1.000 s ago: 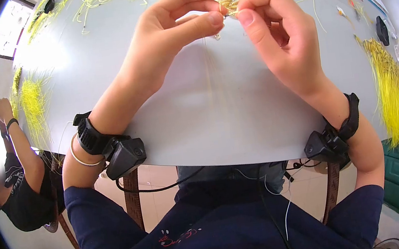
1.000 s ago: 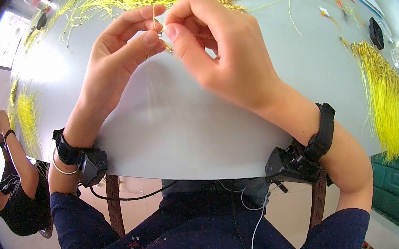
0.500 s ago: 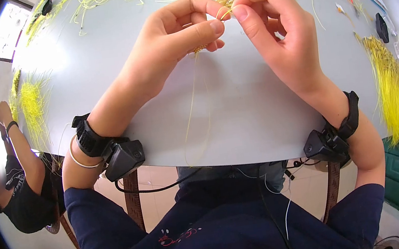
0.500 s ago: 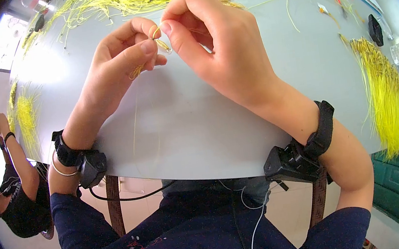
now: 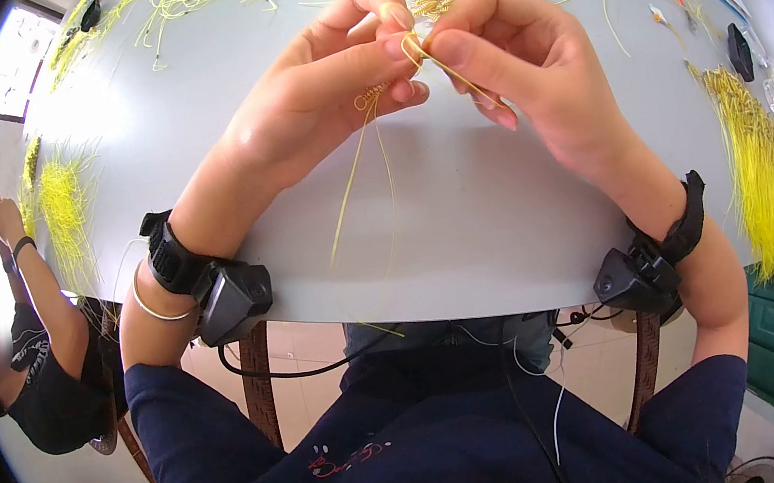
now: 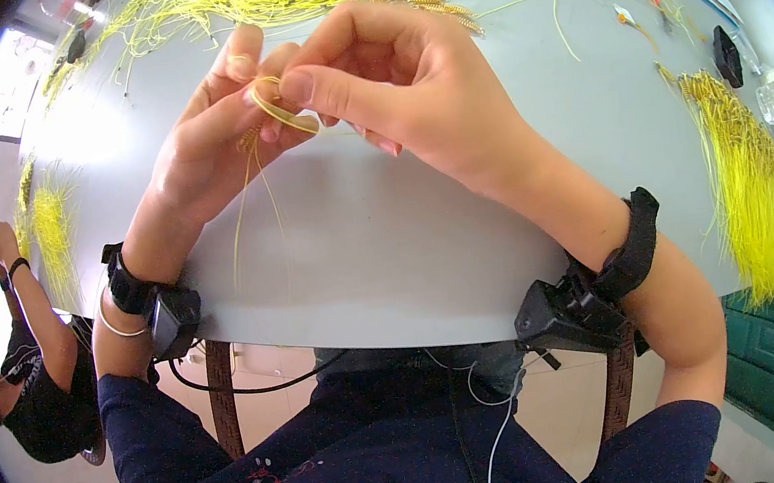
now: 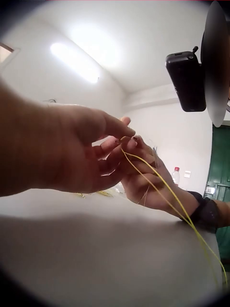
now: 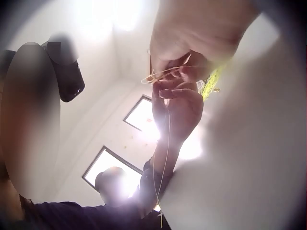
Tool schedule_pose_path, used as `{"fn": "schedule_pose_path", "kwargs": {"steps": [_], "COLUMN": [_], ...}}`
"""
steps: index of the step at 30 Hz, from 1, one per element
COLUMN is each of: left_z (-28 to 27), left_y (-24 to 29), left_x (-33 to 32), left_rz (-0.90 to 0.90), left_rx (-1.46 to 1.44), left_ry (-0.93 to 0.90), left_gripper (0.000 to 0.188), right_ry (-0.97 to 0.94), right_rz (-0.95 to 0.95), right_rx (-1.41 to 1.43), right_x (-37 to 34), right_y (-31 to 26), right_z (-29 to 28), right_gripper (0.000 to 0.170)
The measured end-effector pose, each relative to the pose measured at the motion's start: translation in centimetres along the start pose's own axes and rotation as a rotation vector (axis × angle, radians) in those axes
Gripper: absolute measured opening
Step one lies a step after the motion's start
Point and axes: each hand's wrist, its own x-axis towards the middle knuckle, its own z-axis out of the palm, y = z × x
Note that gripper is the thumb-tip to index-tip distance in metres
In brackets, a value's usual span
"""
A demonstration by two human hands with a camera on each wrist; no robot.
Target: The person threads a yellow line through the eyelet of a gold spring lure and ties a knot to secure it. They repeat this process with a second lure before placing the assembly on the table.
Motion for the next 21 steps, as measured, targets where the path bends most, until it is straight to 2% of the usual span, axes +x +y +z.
{"fn": "schedule_pose_path", "kwargs": {"steps": [1, 3, 4, 6, 7, 9, 11, 13, 15, 17, 19, 21], "left_z": [0.1, 0.4, 0.5, 0.7, 0.7, 1.2, 1.8, 1.6, 1.5, 1.6, 1.4, 1.4], "left_y": [0.0, 0.2, 0.4, 0.6, 0.6, 0.8, 0.8, 0.7, 0.7, 0.8, 0.7, 0.7], "left_x": [0.0, -0.2, -0.3, -0.4, -0.4, -0.3, -0.2, -0.2, -0.2, -0.1, -0.2, -0.3], "left_rz": [0.04, 0.075, 0.061, 0.05, 0.036, 0.022, -0.005, 0.002, 0.005, 0.001, -0.005, -0.01], "left_rx": [-0.074, -0.149, -0.126, -0.106, -0.063, -0.022, 0.111, 0.144, 0.174, 0.418, 0.431, 0.444], "left_ry": [-0.064, -0.133, -0.164, -0.192, -0.189, -0.183, -0.019, 0.016, 0.05, 0.094, 0.086, 0.077], "left_gripper": [0.006, 0.008, 0.01, 0.012, 0.014, 0.016, 0.019, 0.019, 0.021, 0.024, 0.024, 0.024], "right_ry": [0.001, -0.169, -0.167, -0.352, -0.354, -0.334, -0.374, -0.414, -0.33, -0.394, 0.133, 0.108], "right_rz": [0.0, 0.235, 0.235, 0.26, 0.261, 0.196, 0.195, 0.195, 0.162, 0.128, 0.117, 0.081], "right_rx": [0.001, 0.348, 0.347, 0.41, 0.411, 0.624, 0.657, 0.689, 0.858, 0.864, 0.921, 0.946], "right_x": [-0.1, -0.3, -0.3, -0.3, -0.2, -0.1, 0.5, 0.8, 0.9, 1.2, 0.8, 1.2], "right_y": [-0.4, -1.3, -1.5, -1.6, -1.4, -0.7, -1.1, -1.4, -1.6, -1.7, -2.8, -1.6], "right_z": [0.1, 0.3, 0.1, -0.5, -0.7, -1.2, -2.2, -2.8, -3.2, -3.3, -1.5, -2.6], "right_gripper": [0.018, 0.017, 0.017, 0.019, 0.019, 0.017, 0.015, 0.014, 0.012, 0.013, 0.014, 0.015]}}
